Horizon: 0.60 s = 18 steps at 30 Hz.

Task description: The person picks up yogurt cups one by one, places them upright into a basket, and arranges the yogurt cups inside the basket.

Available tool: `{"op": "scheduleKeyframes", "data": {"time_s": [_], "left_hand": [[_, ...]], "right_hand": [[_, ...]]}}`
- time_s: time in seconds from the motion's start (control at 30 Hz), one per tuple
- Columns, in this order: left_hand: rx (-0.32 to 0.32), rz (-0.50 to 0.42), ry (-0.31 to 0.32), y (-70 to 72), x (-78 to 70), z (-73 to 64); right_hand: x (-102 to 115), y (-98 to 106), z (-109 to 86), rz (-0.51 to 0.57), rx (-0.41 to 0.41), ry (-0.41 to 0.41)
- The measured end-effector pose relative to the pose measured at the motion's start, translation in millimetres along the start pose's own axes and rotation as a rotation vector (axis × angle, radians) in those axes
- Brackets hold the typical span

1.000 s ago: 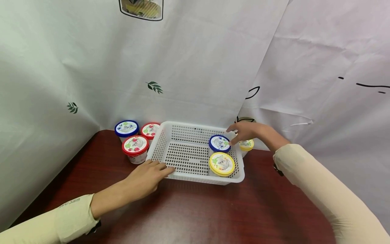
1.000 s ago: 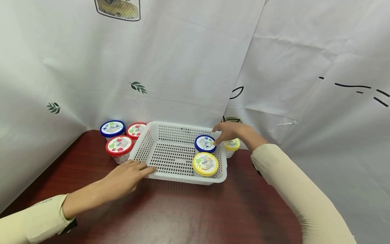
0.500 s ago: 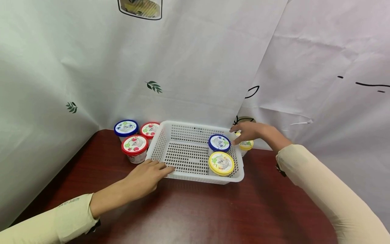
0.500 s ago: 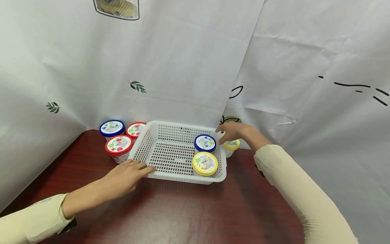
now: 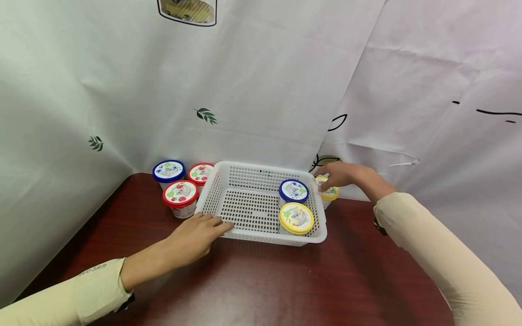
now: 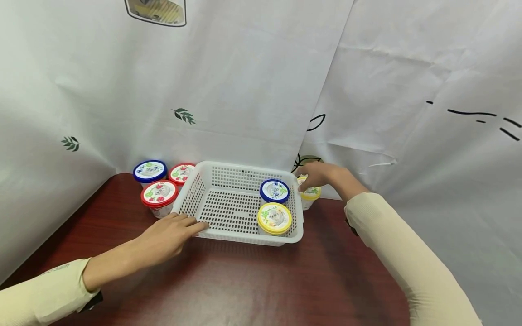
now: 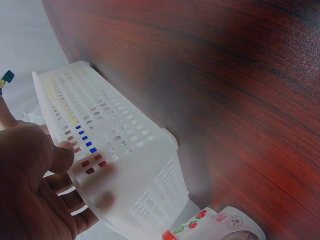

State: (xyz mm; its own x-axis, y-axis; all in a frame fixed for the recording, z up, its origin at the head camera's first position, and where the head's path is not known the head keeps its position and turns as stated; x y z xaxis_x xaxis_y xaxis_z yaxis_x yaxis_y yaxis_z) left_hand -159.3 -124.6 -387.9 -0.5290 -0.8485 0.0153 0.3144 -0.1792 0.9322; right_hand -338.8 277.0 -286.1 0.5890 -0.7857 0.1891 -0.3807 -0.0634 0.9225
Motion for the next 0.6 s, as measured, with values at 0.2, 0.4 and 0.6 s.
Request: {"op": "scheduleKeyframes", "data": {"time_s": [0.2,0.4,0.6], "left_hand": [[-0.006,0.0,-0.005,-0.1,-0.1,-0.3],[-0.012,0.005,-0.003,0.2,-0.3,-0.3],[-0.005,0.0,0.001,-0.1,-0.5,-0.5]], "right_hand": [[-3.4,-5.5,-1.9,0.033,-0.002,-0.01],[-6.4,-8.4,-2.4,0.034,-0.012,-0.025],[-16.1,-15.7,2.2,0.027,0.004,-0.084]]}}
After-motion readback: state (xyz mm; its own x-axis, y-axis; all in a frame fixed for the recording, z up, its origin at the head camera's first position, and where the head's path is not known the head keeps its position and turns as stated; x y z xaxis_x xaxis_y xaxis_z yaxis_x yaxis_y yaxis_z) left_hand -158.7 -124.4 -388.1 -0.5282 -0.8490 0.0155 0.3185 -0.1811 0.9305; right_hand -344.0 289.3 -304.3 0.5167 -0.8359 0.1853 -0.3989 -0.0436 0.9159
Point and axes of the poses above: each hand's wrist, its own z-axis towards the middle knuckle, its own y-axis out of the back of the hand, x = y × z, the point moved 2 cm from there along z, towards the middle knuckle, and after that the axes turned 14 degrees about y, right-handed, at the moved point
